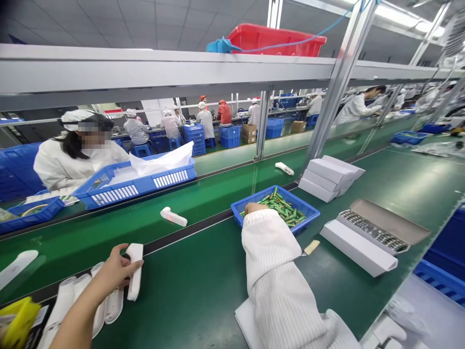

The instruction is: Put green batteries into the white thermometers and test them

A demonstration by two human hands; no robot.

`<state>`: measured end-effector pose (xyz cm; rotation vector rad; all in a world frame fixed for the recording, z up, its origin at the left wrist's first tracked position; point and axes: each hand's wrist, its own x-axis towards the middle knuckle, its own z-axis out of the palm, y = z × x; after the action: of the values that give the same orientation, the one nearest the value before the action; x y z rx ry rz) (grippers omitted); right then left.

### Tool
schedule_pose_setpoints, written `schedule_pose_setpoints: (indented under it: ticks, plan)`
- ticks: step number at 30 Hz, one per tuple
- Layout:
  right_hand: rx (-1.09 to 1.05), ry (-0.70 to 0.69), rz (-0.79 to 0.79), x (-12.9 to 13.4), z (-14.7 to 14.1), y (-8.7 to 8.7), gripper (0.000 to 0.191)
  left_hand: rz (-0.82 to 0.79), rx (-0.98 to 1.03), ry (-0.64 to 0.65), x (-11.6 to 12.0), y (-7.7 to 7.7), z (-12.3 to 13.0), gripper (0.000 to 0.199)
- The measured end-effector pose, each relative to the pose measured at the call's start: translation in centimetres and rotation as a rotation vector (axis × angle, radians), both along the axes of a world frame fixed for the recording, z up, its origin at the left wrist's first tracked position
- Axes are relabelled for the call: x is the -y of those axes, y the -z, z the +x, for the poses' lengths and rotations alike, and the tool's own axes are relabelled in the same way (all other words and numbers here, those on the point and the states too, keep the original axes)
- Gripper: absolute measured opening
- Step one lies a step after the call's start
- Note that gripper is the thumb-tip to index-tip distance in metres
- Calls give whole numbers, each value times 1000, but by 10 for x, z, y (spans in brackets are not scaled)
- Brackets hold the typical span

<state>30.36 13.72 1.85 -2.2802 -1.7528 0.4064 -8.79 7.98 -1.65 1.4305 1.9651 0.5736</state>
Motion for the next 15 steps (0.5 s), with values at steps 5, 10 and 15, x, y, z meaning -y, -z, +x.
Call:
schedule_pose_setpoints:
  ticks: [5, 10, 15]
  plan:
    - [-57, -13, -155, -2, -7, 0, 23, 81, 614, -57, 14, -37, 16, 78]
    - [-64, 53, -121, -7, -8, -1, 24, 136, 1055, -98, 27, -62, 33, 62]
    - [-69, 120, 10, -3, -11, -18, 12, 293, 1390, -176, 32, -69, 40, 25]
